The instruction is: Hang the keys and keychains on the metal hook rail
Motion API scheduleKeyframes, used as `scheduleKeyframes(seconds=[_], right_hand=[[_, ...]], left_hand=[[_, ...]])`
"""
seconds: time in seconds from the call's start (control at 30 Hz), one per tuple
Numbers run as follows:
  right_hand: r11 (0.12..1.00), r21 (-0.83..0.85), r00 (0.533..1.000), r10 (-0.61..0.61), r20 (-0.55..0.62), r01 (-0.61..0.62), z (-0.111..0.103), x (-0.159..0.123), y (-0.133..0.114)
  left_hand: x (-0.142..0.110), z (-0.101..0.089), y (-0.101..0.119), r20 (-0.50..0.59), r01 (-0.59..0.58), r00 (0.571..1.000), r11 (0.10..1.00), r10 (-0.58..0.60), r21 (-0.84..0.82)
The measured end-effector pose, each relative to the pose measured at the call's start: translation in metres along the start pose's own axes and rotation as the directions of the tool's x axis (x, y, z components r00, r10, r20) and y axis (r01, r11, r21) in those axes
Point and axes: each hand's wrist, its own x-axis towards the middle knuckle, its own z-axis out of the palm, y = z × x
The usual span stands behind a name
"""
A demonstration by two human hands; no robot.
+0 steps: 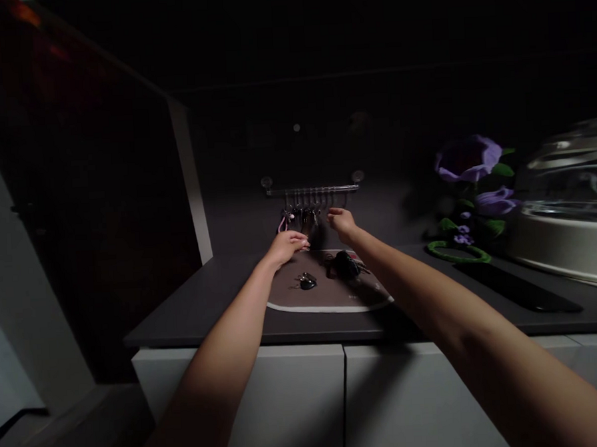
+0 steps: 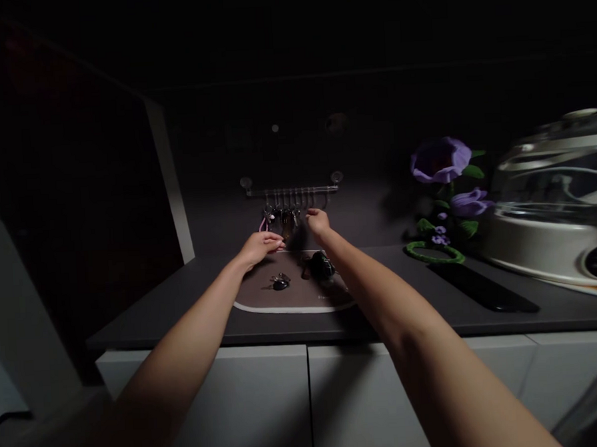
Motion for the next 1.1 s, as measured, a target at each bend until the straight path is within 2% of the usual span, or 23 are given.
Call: scheduleKeyframes(seconds=[0.17,0.33,0.43,0.57,0.6,0.73,0.8,0.87,0.93,1.0,1.1], right_hand=[[1.000,-0.004,0.992,-0.025,0.121,0.026,-0.013,-0.032,-0.001],[0.973,-0.136,0.964,-0.155,0.216,0.186,-0.024,-0.066,0.012],[0.888,-0.297,0.921,-0.269,0.282,0.350,-0.029,-0.082,0.020],[0.694,-0.476,0.834,-0.362,0.417,0.539,-0.035,-0.094,0.025],[0.660,-0.500,0.821,-0.366,0.438,0.561,-0.036,-0.094,0.025],[0.598,-0.550,0.808,-0.364,0.462,0.584,-0.036,-0.095,0.027],[0.574,-0.569,0.805,-0.360,0.470,0.589,-0.036,-0.095,0.028],[0.535,-0.593,0.797,-0.361,0.484,0.602,-0.036,-0.096,0.028],[0.497,-0.616,0.791,-0.356,0.498,0.612,-0.035,-0.097,0.027],[0.475,-0.633,0.791,-0.345,0.505,0.611,-0.035,-0.097,0.026],[0.462,-0.653,0.799,-0.328,0.503,0.600,-0.035,-0.096,0.024]], left_hand=[[-0.005,-0.009,0.002,0.117,0.008,0.993,0.996,-0.019,0.092],[-0.009,-0.021,0.001,0.238,0.065,0.964,0.971,-0.121,0.231],[-0.011,-0.027,0.002,0.299,0.085,0.935,0.939,-0.191,0.334],[-0.017,-0.030,0.003,0.388,0.104,0.879,0.904,-0.279,0.414],[-0.019,-0.030,0.002,0.389,0.092,0.880,0.901,-0.273,0.424],[-0.018,-0.031,-0.006,0.303,-0.033,0.945,0.889,-0.121,0.457],[-0.015,-0.032,-0.009,0.350,-0.061,0.927,0.861,-0.139,0.505],[-0.011,-0.033,-0.010,0.425,-0.061,0.875,0.818,-0.232,0.572],[-0.008,-0.034,-0.009,0.441,-0.053,0.847,0.779,-0.296,0.625],[-0.007,-0.035,-0.007,0.420,-0.036,0.853,0.767,-0.310,0.640],[-0.008,-0.034,-0.006,0.391,0.001,0.872,0.800,-0.294,0.600]])
